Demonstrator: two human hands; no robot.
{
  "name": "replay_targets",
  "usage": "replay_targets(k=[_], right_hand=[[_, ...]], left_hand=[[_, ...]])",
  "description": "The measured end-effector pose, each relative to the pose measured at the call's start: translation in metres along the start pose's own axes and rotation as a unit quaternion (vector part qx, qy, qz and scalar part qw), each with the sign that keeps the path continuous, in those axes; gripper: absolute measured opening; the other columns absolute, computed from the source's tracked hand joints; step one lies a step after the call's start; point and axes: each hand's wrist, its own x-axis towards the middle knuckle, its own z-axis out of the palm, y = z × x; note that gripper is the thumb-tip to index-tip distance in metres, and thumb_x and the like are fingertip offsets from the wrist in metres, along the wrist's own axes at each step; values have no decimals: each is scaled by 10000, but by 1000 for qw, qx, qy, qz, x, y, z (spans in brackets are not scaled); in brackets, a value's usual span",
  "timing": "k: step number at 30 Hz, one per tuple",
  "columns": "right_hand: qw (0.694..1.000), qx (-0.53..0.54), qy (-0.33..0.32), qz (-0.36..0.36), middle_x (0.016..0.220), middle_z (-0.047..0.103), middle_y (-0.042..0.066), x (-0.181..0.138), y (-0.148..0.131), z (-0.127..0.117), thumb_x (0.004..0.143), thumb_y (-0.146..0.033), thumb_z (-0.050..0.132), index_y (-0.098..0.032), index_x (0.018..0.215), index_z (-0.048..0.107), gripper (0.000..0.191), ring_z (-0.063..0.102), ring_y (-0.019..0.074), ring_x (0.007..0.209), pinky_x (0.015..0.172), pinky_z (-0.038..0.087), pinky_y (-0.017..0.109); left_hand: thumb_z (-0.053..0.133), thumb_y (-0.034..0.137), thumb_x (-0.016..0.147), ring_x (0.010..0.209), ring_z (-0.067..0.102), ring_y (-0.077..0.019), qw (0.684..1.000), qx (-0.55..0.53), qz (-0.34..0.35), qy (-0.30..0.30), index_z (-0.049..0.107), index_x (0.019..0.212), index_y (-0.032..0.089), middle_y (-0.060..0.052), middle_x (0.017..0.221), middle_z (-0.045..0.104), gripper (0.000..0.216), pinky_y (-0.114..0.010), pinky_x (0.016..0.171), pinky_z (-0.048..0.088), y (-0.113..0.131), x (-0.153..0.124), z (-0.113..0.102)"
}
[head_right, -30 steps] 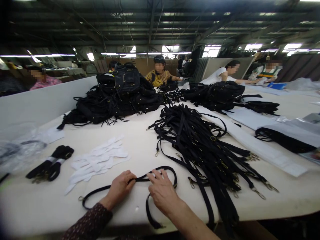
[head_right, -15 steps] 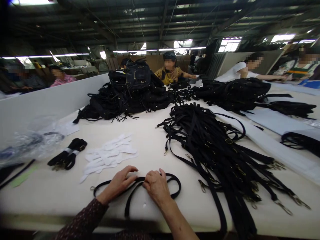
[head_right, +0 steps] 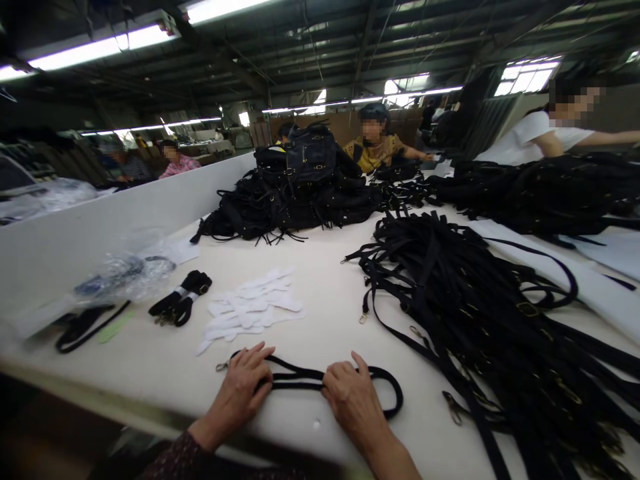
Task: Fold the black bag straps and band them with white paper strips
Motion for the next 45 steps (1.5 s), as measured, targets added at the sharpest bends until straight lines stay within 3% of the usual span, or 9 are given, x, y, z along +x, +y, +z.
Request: replay_targets(k=[7,10,15,17,23,29,35,40,45], right_hand=[[999,-33,15,-23,902,686,-15,-14,14,-1,909,-133,564,-235,865,616,122,622,160,889,1111,308,461],[997,-37,34,-50,871,676,-16,-16,19,1,940,-109,483,-243,902,625,200,608,146,846,1095,331,435],[995,-30,56,-74,852,678,-11,-14,24,2,933,-90,470,-241,898,631,223,611,149,829,1071,358,411],[996,-31,53,-71,854,681,-8,-13,23,1,926,-95,483,-241,903,634,211,618,155,833,1062,370,410],[997,-27,35,-63,861,691,-5,-13,20,-6,928,-173,540,-244,914,631,116,635,171,836,1045,389,436],[995,-20,26,-92,873,702,1,-14,30,-13,927,-155,516,-244,933,627,142,653,164,831,1018,415,433],[996,-28,-1,-87,856,693,2,-11,31,-15,928,-169,530,-235,913,624,116,652,173,831,1016,418,447],[996,-25,1,-81,874,695,3,-14,28,-16,918,-164,545,-235,922,631,111,642,167,845,1027,408,426],[997,1,-31,-70,922,694,5,-18,24,-25,920,-198,564,-236,924,620,68,642,170,898,1072,380,454]], left_hand=[[485,210,911,1277,565,-231,997,-43,26,-50,596,929,258,-65,1282,674,122,-619,1173,258,-18,-1,-10],[511,262,916,1285,556,-236,995,-70,40,-54,605,915,256,-72,1290,672,94,-610,1187,254,-24,0,-18],[499,365,935,1352,498,-250,985,-162,-40,33,595,1173,272,-92,1419,583,273,-501,1154,396,-47,8,-41],[502,377,931,1360,491,-251,984,-171,-46,36,551,1275,279,-86,1436,569,361,-489,1159,401,-55,15,-47],[543,204,840,1266,556,-241,994,-106,-9,-25,565,1283,276,-66,1338,639,450,-470,1112,434,-59,30,-32],[516,191,847,951,648,-222,997,-72,-29,-29,657,1106,277,-40,968,708,306,-396,880,535,-67,3,-23],[543,345,901,1265,554,-257,994,-95,-36,39,617,1096,275,-77,1309,644,220,-456,1077,464,-37,-28,-32],[618,297,843,1472,326,-329,999,-16,32,-4,609,946,258,-64,1525,487,111,-604,1186,298,1,-44,-12],[558,186,842,1455,367,-303,1000,-7,19,-2,612,862,255,-70,1517,500,90,-609,1161,317,-16,-39,-6]])
